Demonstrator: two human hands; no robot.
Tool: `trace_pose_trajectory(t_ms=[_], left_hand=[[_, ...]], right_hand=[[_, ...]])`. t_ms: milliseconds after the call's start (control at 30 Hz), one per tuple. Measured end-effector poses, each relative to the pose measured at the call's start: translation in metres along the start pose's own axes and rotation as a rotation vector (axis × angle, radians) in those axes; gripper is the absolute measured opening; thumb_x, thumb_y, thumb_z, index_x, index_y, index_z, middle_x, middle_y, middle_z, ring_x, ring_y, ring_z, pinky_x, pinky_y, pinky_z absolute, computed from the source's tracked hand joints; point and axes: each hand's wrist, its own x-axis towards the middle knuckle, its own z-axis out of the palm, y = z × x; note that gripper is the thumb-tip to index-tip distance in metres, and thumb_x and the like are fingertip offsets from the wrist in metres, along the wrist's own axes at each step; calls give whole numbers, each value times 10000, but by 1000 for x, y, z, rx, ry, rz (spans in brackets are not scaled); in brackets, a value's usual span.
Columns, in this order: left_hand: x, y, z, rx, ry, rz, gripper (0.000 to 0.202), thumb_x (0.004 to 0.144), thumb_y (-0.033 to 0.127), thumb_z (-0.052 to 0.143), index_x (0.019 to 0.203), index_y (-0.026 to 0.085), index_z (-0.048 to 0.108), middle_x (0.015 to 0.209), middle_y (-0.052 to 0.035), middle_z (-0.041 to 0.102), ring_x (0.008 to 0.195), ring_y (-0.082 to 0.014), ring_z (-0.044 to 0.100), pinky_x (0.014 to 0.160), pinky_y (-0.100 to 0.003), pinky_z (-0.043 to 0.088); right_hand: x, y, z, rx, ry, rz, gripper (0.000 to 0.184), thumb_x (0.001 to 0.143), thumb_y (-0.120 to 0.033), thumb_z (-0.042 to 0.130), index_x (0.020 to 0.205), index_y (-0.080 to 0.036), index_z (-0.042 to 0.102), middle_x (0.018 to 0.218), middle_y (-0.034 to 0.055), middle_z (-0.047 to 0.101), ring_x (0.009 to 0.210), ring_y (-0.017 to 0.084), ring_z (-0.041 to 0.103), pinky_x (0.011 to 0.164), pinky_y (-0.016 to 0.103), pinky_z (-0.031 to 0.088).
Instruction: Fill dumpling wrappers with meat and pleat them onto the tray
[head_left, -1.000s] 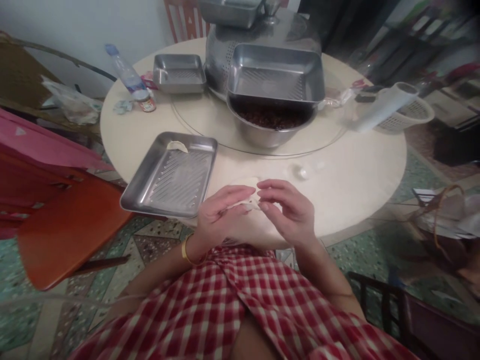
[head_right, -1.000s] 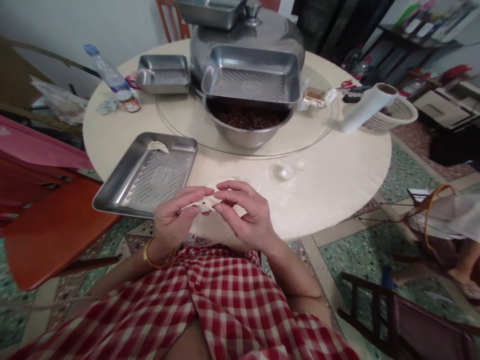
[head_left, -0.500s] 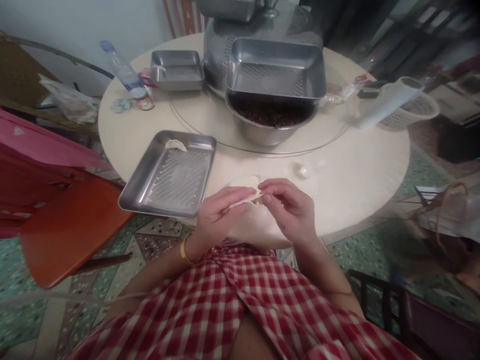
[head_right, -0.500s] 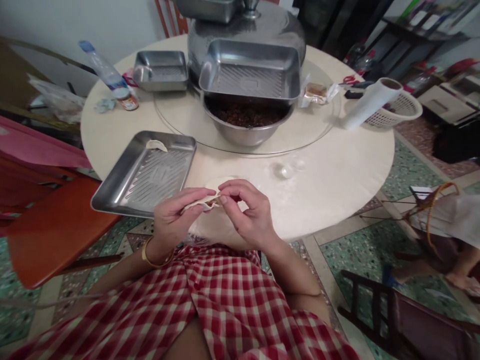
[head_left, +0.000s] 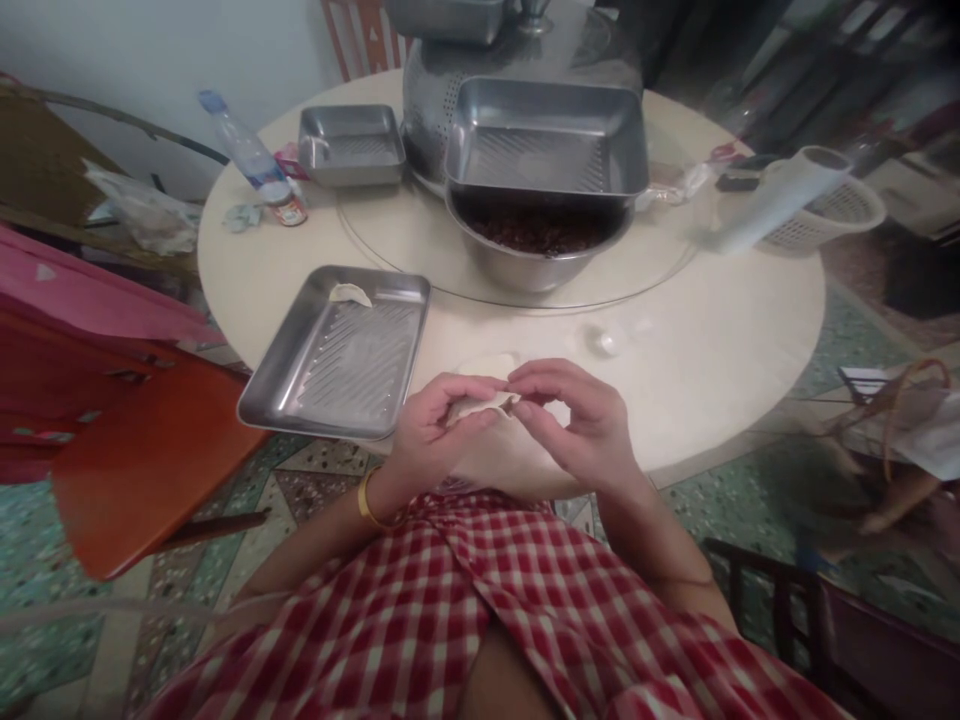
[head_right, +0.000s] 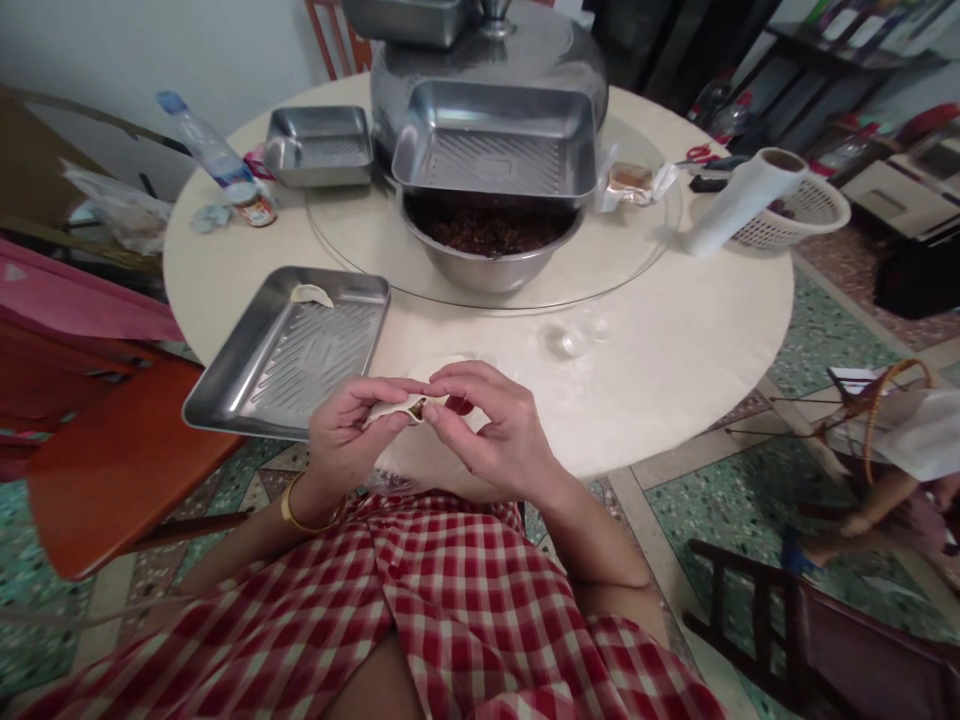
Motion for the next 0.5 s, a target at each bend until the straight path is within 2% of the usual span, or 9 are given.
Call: trace_pose_trajectory(t_ms=[167,333,500], left_hand=[[3,1,1,-23,-17,31,207,862,105,686,1024,233,667,1094,-21,755,1021,-123,709,920,-236,561],[3,0,3,-49,-37,9,190,873,107,672,1013,236,671,1089,-17,754,1016,-124,709,910,-239,564],[4,1,4,-28,-19,29,156,873,115,671,983,225,675,1083,-29,753,1026,-138,706,924,-260,560]], right_hand=[[0,1,-2,-37,4,12,59,877,-187,659,882,-204,715,923,37,739,827,122,696,655,232,585],[-1,1,0,-6,45,96,97,880,-158,625,832,-201,696,853,24,735,814,123,691,608,218,555],[-2,0,-2,32,-3,121,35,851,-205,684,882,-213,699,928,24,733,833,119,686,611,210,561]])
